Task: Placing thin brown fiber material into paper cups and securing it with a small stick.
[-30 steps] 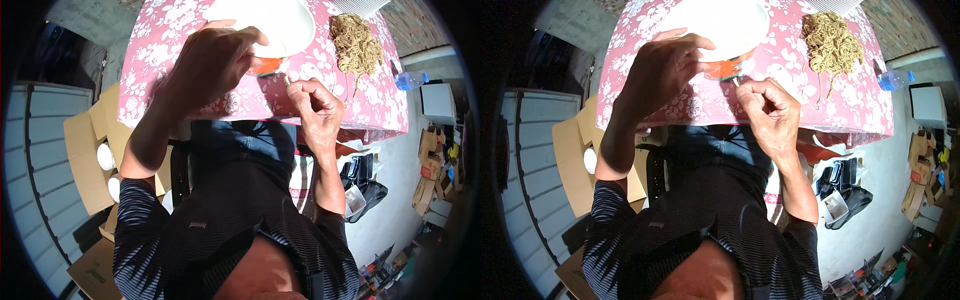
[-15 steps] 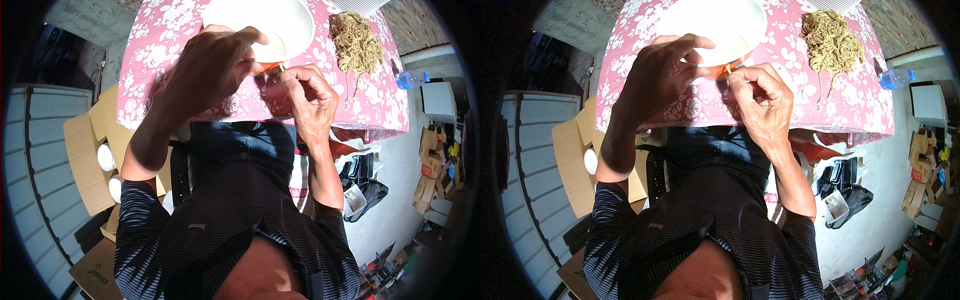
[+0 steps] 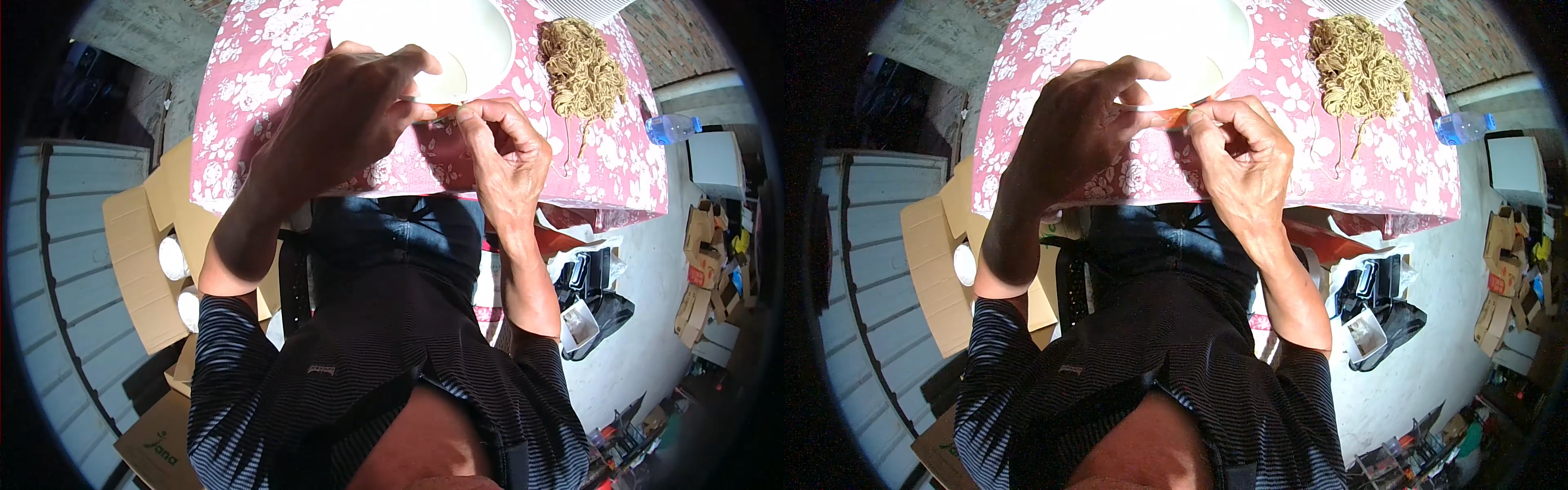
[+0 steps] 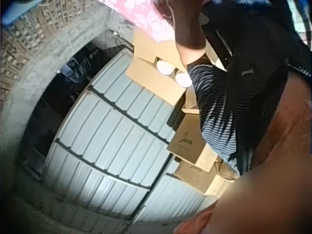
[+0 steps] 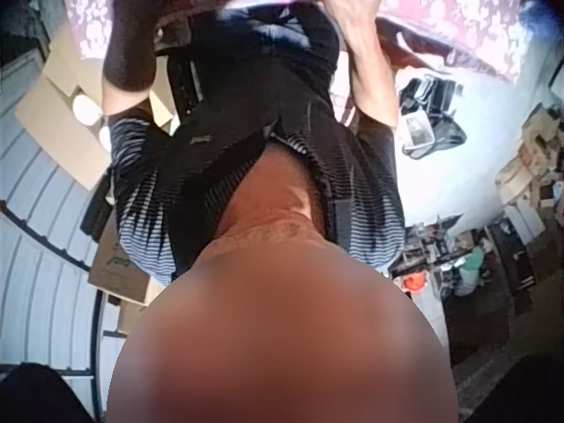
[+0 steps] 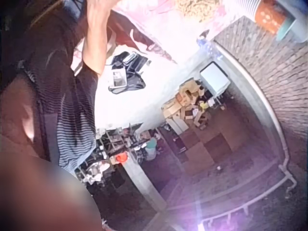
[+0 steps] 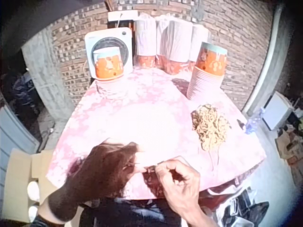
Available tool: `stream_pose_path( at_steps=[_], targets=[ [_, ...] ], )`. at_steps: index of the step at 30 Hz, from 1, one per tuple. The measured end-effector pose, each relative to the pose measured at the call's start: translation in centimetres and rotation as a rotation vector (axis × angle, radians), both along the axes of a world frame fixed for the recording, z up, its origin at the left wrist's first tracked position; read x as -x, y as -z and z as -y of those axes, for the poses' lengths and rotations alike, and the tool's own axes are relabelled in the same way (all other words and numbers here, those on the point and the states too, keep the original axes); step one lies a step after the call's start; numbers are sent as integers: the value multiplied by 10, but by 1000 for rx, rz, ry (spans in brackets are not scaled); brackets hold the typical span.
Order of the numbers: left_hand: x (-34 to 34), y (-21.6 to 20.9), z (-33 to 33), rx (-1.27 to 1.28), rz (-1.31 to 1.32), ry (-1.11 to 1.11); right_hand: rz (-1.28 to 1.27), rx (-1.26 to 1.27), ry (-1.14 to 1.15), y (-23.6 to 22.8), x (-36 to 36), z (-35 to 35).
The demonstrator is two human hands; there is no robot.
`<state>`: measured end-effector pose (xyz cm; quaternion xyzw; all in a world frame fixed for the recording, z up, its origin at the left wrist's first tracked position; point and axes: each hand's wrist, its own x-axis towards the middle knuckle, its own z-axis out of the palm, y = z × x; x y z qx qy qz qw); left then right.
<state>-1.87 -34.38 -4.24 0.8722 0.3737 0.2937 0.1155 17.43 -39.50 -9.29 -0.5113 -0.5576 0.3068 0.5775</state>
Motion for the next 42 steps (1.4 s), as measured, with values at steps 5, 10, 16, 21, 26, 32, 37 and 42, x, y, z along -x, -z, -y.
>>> stream_pose_path(
  at_steps=[5, 10, 16, 21, 26, 32, 37, 42],
  targets=[
    [-4, 0, -1, 9, -17, 12, 17, -11, 19, 0, -1, -2],
    [-3, -3, -4, -41, 19, 161, 38, -59, 1, -1, -4, -1],
    [-7, -1, -22, -159, -35, 248, 254, -96, 30, -14, -9, -2],
    [-13, 3, -37, -10, 11, 340, 397, -149, 35, -25, -12, 0],
    [-21, -5, -34, 61, 25, 304, 478, -153, 50, -29, -11, 5],
    [-26, 2, -39, 4, -53, 297, 461, -143, 101, -29, -8, 5],
    [-27, -2, -42, -71, -60, 363, 407, -127, 84, -23, -9, 3],
    [-25, -3, -43, -63, -84, 353, 203, 25, 3, -19, -10, 5]
  ],
)
